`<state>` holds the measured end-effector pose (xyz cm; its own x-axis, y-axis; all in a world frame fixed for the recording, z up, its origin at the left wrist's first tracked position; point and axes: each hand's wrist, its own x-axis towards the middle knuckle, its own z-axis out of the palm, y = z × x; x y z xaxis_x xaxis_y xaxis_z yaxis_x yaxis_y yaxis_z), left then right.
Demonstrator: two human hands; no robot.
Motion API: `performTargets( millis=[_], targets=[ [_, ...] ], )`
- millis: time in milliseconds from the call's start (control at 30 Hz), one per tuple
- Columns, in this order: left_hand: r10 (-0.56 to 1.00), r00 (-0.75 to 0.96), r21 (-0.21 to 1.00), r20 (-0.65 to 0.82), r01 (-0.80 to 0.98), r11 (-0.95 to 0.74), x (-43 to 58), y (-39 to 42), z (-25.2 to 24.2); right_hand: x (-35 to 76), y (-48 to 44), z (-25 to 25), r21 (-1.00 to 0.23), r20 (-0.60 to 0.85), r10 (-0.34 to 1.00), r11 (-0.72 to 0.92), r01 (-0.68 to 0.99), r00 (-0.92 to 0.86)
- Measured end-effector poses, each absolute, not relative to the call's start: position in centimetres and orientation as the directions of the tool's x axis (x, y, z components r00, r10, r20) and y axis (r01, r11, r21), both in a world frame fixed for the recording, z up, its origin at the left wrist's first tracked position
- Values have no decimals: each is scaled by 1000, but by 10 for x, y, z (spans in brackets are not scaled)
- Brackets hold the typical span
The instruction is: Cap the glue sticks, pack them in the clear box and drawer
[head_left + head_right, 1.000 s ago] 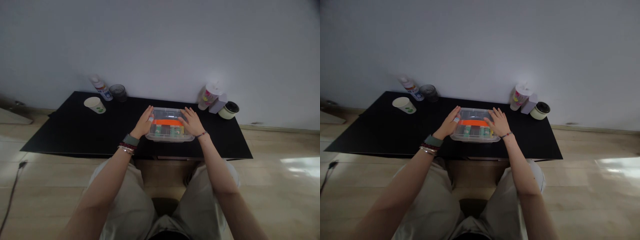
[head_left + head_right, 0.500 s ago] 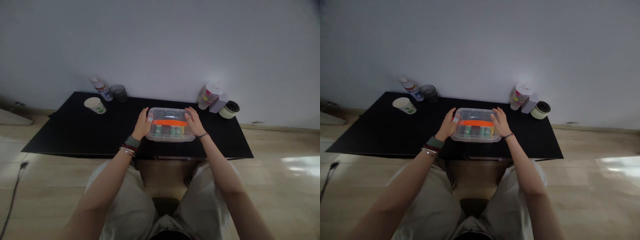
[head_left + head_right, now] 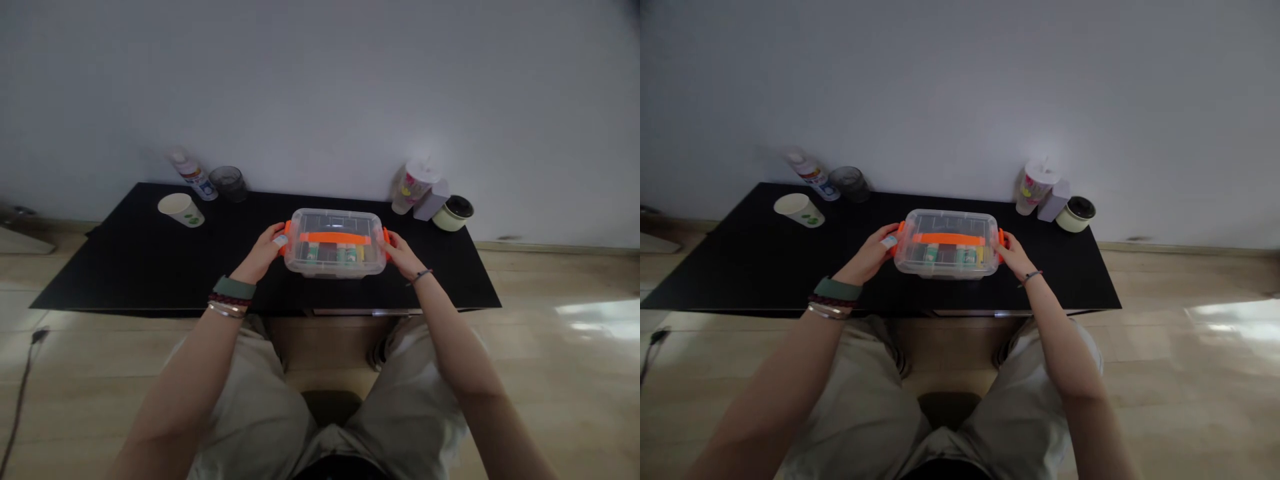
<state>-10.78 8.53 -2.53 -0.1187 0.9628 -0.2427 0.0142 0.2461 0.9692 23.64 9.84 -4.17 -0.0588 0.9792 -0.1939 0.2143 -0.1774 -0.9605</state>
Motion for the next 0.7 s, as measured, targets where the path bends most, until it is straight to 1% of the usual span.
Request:
performTargets(
  millis=[100,200,300,400,500,700],
  targets=[
    [968,-70,970,-241,-58,237,-98,86,-23,236,107,-46,-979,-109,994,-102,178,-27],
    [979,-15,976,-201,-91,199,-88,87,-25,234,115,-50,-992,-28,1000,-28,122,5],
    [987,-7,983,-161,-93,160,-79,88,-29,229,120,-56,-994,-5,998,-11,111,60],
    [983,8,975,-183,-126,183,-72,89,-32,225,121,-62,-989,2,994,-14,147,109],
    [978,24,967,-207,-145,208,-70,92,-35,224,121,-66,-980,16,995,-5,200,103],
    [989,19,986,-150,-64,151,-73,98,-40,225,123,-69,-951,65,995,39,307,75]
  ],
)
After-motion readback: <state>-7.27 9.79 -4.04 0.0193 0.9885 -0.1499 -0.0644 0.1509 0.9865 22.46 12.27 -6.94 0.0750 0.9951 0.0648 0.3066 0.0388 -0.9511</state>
